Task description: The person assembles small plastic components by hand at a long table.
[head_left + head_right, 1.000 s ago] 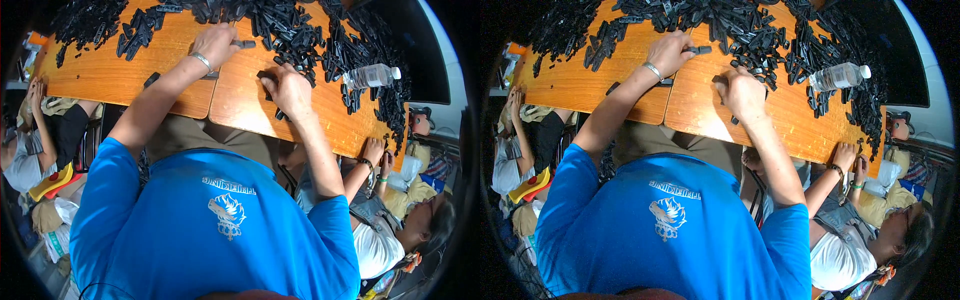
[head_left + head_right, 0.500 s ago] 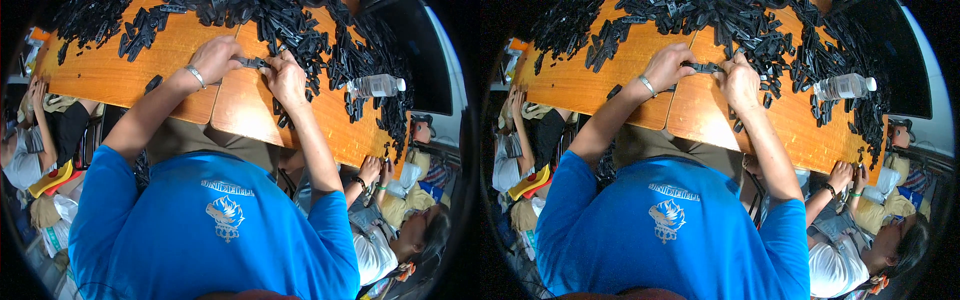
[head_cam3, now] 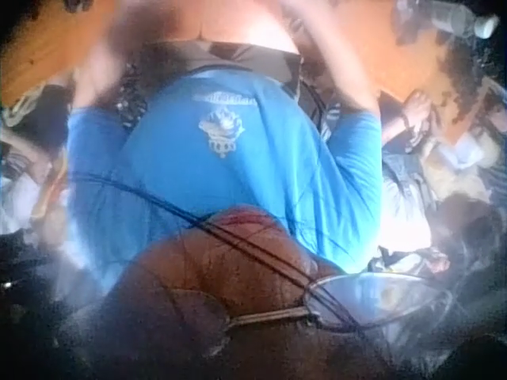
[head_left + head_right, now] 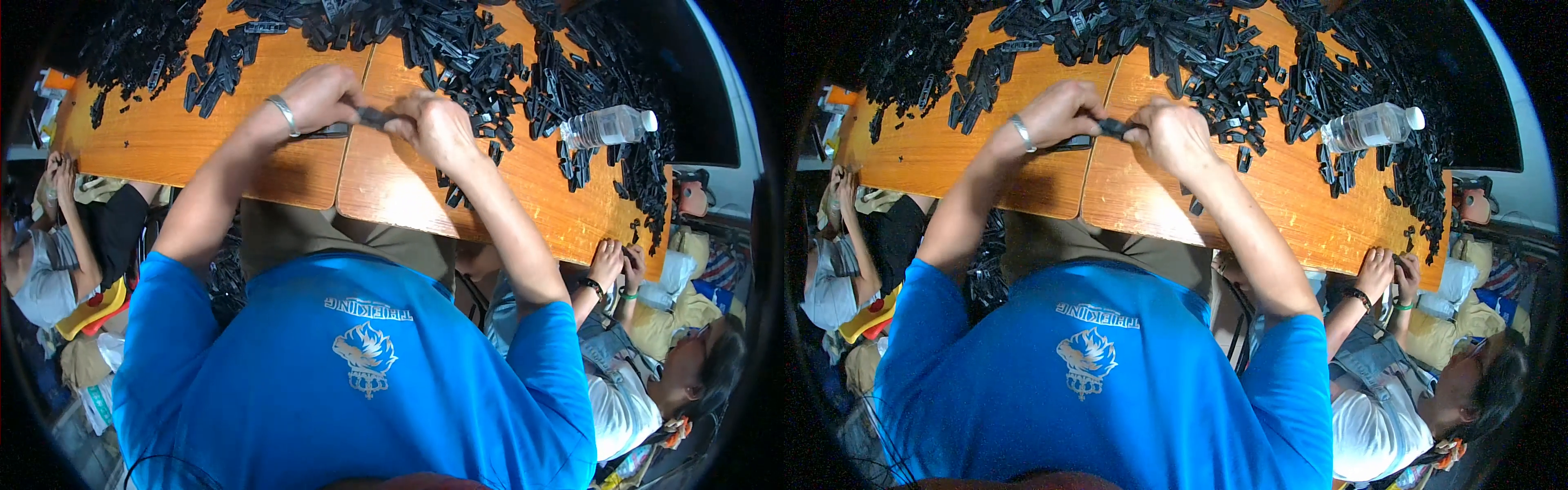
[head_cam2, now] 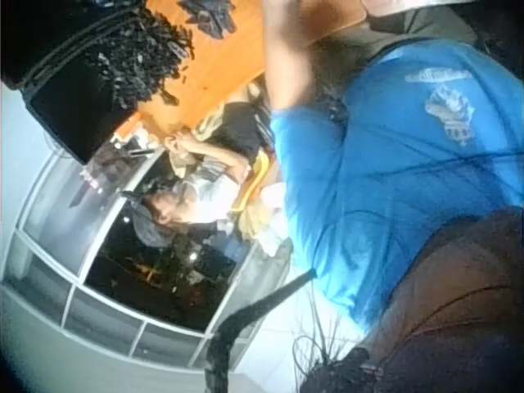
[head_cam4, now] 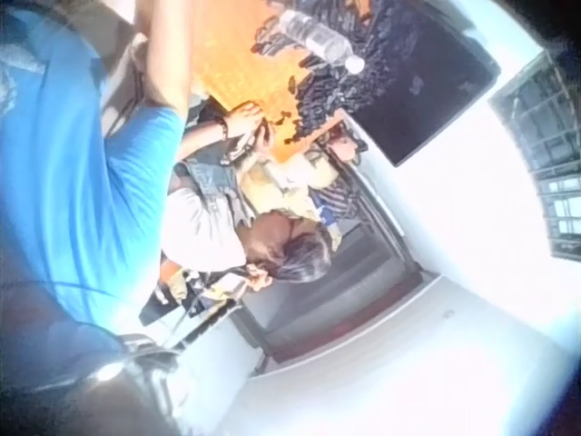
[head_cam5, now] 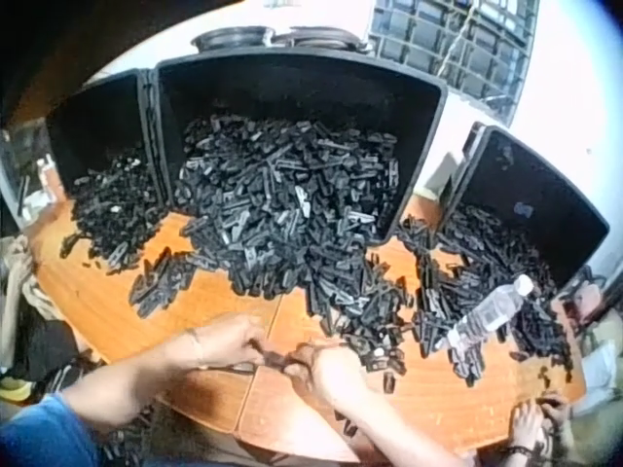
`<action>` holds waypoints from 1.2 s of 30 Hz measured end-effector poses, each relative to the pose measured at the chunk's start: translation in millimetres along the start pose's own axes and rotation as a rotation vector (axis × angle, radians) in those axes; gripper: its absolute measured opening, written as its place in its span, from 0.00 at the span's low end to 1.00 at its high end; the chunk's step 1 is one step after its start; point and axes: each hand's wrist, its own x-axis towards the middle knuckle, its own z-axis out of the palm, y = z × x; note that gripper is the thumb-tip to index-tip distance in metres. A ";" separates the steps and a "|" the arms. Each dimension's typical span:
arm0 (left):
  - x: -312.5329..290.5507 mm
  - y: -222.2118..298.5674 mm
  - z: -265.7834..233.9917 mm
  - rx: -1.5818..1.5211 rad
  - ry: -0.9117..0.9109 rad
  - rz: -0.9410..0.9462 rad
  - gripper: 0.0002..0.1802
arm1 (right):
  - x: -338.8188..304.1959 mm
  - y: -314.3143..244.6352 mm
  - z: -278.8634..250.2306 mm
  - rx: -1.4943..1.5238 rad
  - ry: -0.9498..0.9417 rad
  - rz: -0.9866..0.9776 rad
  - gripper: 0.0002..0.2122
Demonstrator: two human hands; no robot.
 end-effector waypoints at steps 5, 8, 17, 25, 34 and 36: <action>14.2 22.6 -21.0 0.153 0.064 -0.042 0.16 | -59.0 -27.2 -38.0 -0.057 -0.059 0.225 0.13; 55.9 23.3 13.0 0.174 0.355 -0.016 0.17 | -74.2 -33.5 -29.6 -0.169 -0.117 0.290 0.14; 90.2 23.7 21.2 -0.070 0.374 -0.261 0.11 | -53.7 -20.9 -9.9 0.314 0.196 0.363 0.09; 58.1 9.0 21.2 -0.156 0.290 -0.385 0.11 | -64.8 -20.6 -2.8 -0.037 0.211 0.239 0.11; 42.0 22.1 18.9 0.454 0.454 0.243 0.14 | -45.4 -22.4 -20.3 -0.132 0.009 0.311 0.11; 43.1 15.1 20.0 0.418 0.434 0.273 0.15 | -39.6 -19.5 -16.4 -0.041 0.138 0.338 0.12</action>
